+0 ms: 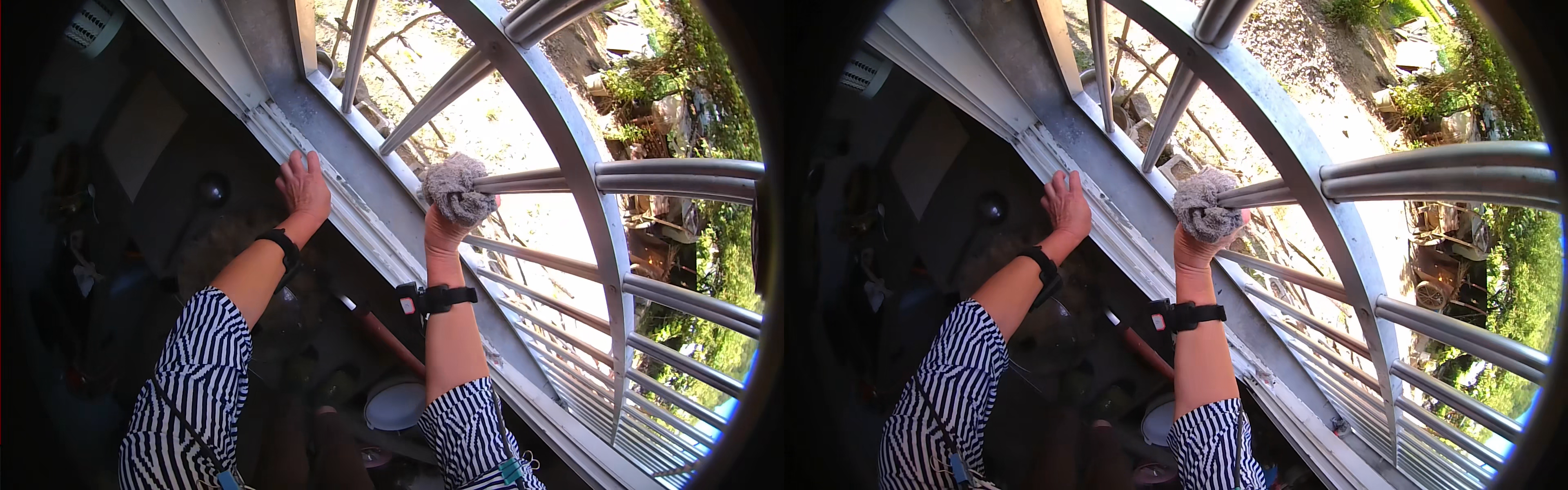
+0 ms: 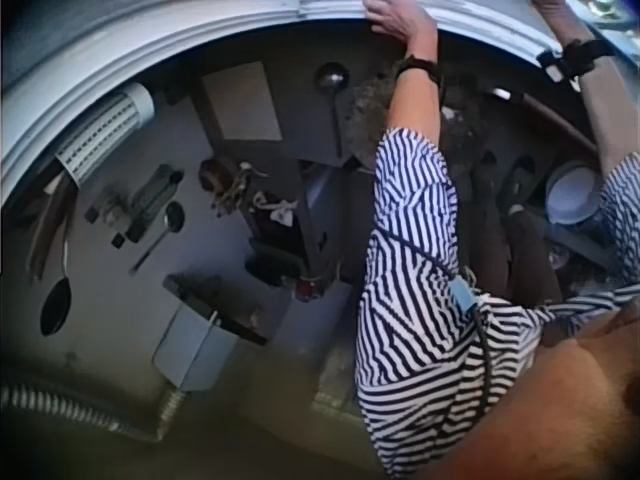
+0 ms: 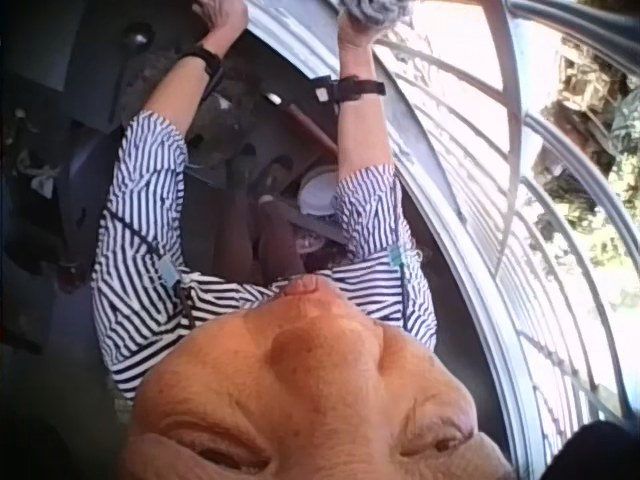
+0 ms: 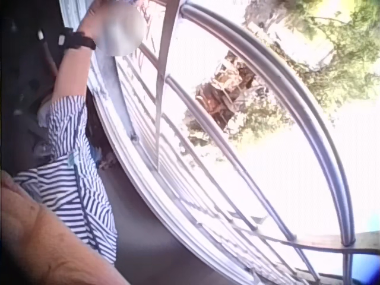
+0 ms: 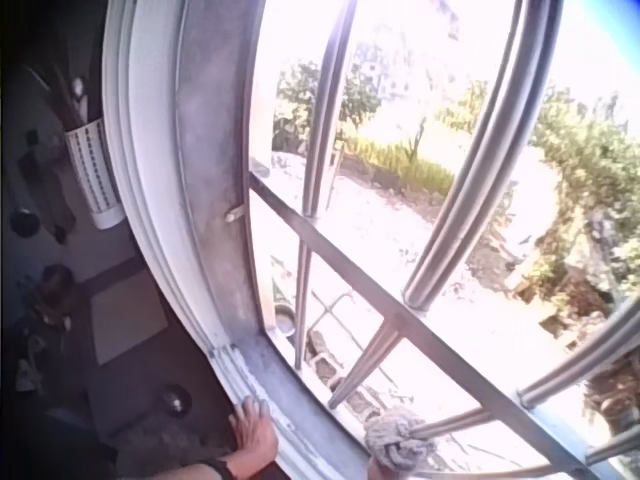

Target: The person wipes the bottom frame of an open window using a cloth, then washes the cloth in a bucket of soapy water, and continues to wipe the window sill and a wooden board.

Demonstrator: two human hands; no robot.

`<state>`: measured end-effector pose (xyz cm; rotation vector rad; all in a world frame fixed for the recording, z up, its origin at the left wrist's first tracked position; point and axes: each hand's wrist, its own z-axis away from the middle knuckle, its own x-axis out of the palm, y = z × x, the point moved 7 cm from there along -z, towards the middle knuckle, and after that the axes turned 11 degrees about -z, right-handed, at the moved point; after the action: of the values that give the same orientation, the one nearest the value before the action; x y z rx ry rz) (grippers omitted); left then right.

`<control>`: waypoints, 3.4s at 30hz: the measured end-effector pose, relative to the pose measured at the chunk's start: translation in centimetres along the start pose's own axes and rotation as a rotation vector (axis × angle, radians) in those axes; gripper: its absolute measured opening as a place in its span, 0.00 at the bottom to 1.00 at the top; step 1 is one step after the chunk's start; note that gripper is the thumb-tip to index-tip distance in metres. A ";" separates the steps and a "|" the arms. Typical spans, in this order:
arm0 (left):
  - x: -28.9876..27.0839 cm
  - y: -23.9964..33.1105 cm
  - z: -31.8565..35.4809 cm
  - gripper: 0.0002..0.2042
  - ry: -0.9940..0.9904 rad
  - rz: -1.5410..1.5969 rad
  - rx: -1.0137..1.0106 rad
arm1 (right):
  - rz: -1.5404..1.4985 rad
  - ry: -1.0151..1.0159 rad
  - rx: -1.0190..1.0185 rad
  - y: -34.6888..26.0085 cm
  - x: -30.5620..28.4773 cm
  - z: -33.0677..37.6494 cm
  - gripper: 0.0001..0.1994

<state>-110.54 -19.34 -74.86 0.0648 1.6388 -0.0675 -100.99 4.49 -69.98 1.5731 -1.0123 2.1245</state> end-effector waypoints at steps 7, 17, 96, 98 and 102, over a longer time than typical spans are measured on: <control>-0.1 1.0 -0.4 0.15 -0.022 0.066 0.000 | 1.837 0.072 -0.124 -0.6 -7.5 -0.6 0.17; 0.3 -0.7 -0.3 0.17 -0.050 0.020 -0.031 | 0.845 -0.095 -0.224 -6.2 6.5 3.6 0.18; -2.1 1.6 -1.3 0.18 0.157 0.458 0.338 | 0.796 -0.339 -0.517 6.2 17.9 3.1 0.18; -0.7 1.4 -1.7 0.19 0.107 0.415 0.337 | 1.083 -0.453 -0.851 7.5 21.7 2.1 0.22; -6.4 4.1 -2.0 0.15 -0.011 0.474 0.413 | 1.196 -0.578 -0.839 8.6 23.2 -5.9 0.29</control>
<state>-111.71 -15.14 -68.32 0.7618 1.5387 -0.0414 -118.55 -1.15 -52.48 1.1783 -3.0698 1.1748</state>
